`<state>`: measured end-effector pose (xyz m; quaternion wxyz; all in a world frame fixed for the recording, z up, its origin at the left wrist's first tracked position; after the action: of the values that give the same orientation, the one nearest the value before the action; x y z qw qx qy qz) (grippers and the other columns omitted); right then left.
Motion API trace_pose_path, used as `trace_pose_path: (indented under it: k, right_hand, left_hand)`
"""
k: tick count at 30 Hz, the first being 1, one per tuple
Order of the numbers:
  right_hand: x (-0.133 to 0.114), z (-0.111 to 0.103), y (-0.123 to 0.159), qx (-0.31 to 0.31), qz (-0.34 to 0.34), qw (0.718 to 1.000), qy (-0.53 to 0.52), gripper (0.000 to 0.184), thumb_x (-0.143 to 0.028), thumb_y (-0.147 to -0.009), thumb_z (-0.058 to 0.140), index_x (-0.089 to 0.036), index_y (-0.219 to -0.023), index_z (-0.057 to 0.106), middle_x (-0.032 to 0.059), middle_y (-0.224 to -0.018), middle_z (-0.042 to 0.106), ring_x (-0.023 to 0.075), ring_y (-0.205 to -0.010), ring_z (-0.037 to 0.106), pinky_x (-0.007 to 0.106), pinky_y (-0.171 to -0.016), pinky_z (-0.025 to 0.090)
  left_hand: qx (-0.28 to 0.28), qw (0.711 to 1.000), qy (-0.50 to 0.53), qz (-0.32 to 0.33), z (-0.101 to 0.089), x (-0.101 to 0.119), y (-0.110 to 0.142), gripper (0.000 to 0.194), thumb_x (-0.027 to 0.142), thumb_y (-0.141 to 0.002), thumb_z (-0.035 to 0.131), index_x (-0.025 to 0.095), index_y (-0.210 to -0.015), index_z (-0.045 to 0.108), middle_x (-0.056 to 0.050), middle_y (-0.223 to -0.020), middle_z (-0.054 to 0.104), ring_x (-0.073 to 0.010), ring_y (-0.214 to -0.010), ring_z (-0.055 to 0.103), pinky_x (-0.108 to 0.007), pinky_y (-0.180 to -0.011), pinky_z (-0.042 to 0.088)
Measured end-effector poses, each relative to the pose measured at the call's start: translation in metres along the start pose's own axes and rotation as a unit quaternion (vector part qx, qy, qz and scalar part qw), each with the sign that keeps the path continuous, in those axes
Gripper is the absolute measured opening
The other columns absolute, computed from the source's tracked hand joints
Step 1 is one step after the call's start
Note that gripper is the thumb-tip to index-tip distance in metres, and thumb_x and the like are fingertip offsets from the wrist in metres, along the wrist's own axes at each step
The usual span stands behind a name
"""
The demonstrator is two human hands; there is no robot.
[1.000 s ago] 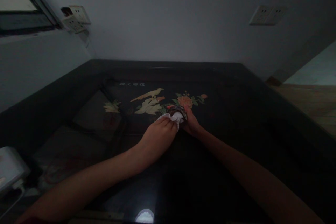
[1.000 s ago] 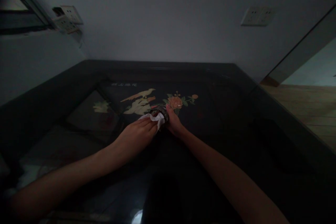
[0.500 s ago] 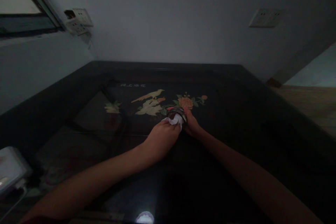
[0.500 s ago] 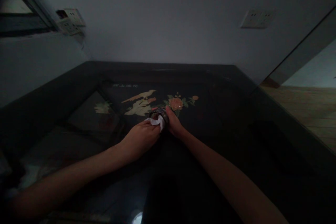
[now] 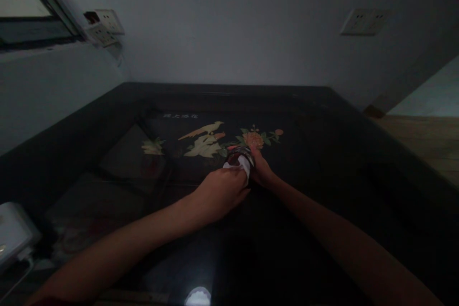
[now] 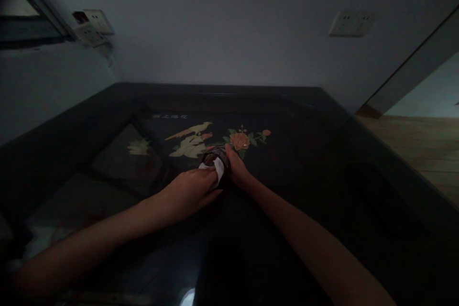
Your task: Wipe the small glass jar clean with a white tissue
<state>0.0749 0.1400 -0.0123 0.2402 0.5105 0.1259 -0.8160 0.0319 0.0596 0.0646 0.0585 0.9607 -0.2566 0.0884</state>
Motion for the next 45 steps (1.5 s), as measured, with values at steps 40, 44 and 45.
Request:
trace_pose_path:
  k: [40,44,45]
  right_hand:
    - [0.009,-0.006,-0.003,-0.025,-0.035,0.999,-0.022,0.056,-0.066,-0.071,0.061,-0.021,-0.103,0.058,0.0071,-0.091,0.070,0.0213,-0.079,0.066,0.030,-0.058,0.052]
    - [-0.004,-0.005,0.002,0.020,-0.066,0.997,-0.046,0.048,-0.056,-0.080,0.055,-0.027,-0.118,0.054,0.0014,-0.096,0.069,0.0186,-0.085,0.064,0.031,-0.077,0.051]
    - [-0.007,-0.003,0.003,0.018,-0.068,0.997,-0.044,0.049,-0.056,-0.081,0.053,-0.027,-0.120,0.054,0.0006,-0.094,0.069,0.0182,-0.084,0.064,0.030,-0.078,0.050]
  left_hand:
    - [0.142,0.985,0.071,-0.070,-0.018,-0.046,-0.013,0.032,0.038,-0.091,0.049,0.015,-0.075,0.063,-0.004,-0.066,0.064,-0.0153,-0.060,0.059,-0.024,-0.055,0.036]
    - [0.133,0.977,0.146,-0.075,-0.011,-0.034,-0.014,0.020,0.027,-0.090,0.050,0.014,-0.083,0.063,-0.003,-0.074,0.066,-0.0146,-0.063,0.061,-0.023,-0.058,0.040]
    - [0.129,0.977,0.155,-0.075,-0.009,-0.032,-0.014,0.018,0.025,-0.089,0.050,0.013,-0.085,0.063,-0.003,-0.076,0.067,-0.0149,-0.065,0.062,-0.023,-0.058,0.041]
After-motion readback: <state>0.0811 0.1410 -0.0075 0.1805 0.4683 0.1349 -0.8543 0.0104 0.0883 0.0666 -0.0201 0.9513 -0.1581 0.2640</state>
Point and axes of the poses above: each hand's wrist, its own y-axis away from the middle knuckle, its own z-axis out of the palm, x = y × z, the point moved 8 cm from there along -y, towards the middle knuckle
